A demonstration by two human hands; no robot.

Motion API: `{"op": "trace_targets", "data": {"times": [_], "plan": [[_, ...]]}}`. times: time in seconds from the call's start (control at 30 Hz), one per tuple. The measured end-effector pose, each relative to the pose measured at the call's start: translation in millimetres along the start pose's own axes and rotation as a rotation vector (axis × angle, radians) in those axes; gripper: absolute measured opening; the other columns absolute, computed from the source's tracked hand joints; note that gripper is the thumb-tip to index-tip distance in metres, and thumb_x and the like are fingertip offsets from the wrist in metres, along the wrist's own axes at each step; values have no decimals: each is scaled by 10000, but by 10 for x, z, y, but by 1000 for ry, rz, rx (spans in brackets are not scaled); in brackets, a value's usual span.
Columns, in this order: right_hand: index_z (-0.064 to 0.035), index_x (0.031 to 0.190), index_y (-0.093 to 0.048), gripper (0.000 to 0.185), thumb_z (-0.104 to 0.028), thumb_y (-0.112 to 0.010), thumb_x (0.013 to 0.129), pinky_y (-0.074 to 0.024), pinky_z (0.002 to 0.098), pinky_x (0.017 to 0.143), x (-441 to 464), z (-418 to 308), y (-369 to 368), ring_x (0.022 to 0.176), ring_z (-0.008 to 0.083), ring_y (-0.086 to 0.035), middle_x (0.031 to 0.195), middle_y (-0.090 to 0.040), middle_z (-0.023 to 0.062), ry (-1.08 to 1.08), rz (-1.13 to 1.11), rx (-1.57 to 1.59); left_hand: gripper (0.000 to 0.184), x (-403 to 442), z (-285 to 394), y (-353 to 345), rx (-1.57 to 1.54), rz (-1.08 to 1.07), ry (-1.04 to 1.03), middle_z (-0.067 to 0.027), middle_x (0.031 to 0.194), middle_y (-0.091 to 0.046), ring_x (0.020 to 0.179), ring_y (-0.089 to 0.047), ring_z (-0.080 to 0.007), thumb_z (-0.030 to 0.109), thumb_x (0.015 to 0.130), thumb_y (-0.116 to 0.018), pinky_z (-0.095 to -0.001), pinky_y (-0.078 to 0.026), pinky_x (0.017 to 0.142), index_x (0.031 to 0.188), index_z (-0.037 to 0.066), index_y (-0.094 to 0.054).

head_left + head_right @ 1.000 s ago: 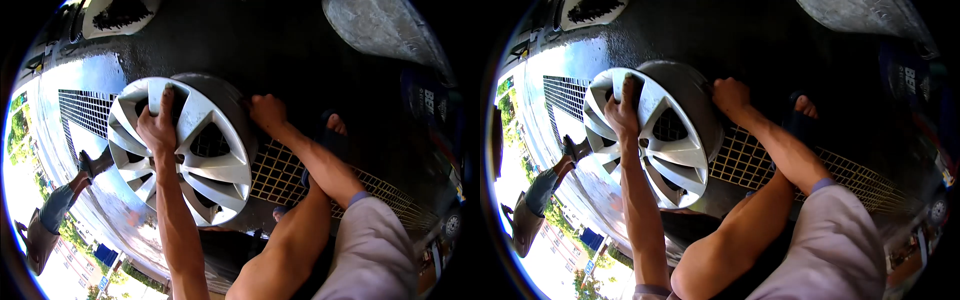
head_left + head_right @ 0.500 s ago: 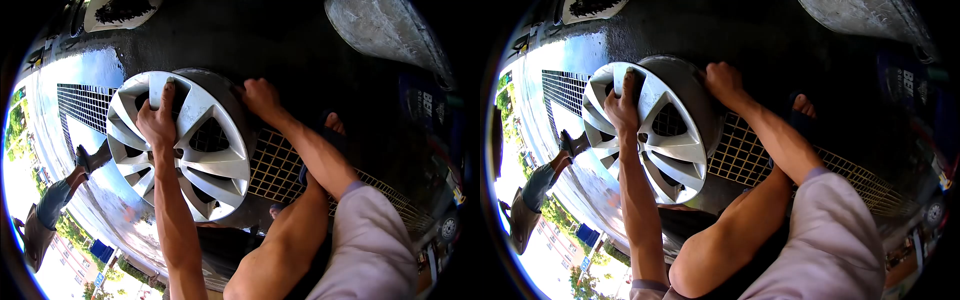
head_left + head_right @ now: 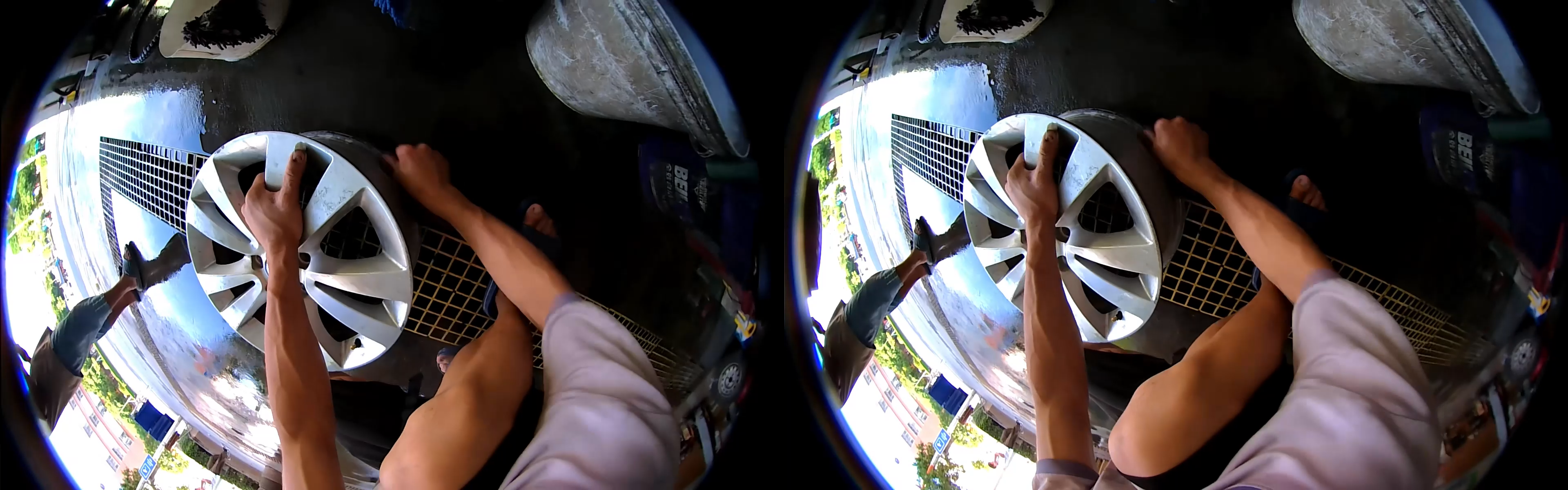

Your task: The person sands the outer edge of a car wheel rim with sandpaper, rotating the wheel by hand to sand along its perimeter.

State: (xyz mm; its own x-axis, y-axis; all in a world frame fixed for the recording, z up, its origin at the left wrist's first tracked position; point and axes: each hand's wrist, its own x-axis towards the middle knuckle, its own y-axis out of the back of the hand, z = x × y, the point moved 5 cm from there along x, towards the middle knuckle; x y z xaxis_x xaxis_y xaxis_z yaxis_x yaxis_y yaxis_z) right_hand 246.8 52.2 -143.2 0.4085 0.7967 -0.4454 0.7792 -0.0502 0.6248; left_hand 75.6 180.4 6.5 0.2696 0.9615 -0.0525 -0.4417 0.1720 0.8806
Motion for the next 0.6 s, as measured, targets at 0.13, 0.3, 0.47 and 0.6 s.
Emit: {"op": "trace_targets", "data": {"times": [0.13,0.3,0.47,0.6], "plan": [[-49,893,-754,381,-382,-579,952,-585,448,733,681,-449,3,852,359,-721,924,-731,175,185,14,-64,742,-5,17,36,53,-21,51,-293,764,-672,764,-671,-461,662,829,-655,-485,-513,750,802,-79,-677],[-52,873,-751,339,-376,-655,905,-577,454,715,73,-817,1004,827,355,-723,902,-718,221,219,140,-64,739,-38,99,114,67,43,-21,-324,763,-655,757,-658,-485,652,826,-660,-525,-504,705,764,-85,-658],[-20,893,-706,293,-312,-721,875,-538,415,617,-1169,-1119,3026,691,294,-710,782,-707,180,553,520,183,743,-77,155,164,19,-10,27,-309,838,-685,825,-673,-471,663,829,-641,-519,-509,789,832,-78,-690],[-19,994,-643,298,-307,-668,917,-521,428,716,-1579,-1060,4519,811,378,-672,886,-685,211,354,842,-300,771,-112,131,212,36,-34,71,-306,881,-693,895,-668,-481,691,825,-618,-518,-504,843,866,-76,-690]]}}
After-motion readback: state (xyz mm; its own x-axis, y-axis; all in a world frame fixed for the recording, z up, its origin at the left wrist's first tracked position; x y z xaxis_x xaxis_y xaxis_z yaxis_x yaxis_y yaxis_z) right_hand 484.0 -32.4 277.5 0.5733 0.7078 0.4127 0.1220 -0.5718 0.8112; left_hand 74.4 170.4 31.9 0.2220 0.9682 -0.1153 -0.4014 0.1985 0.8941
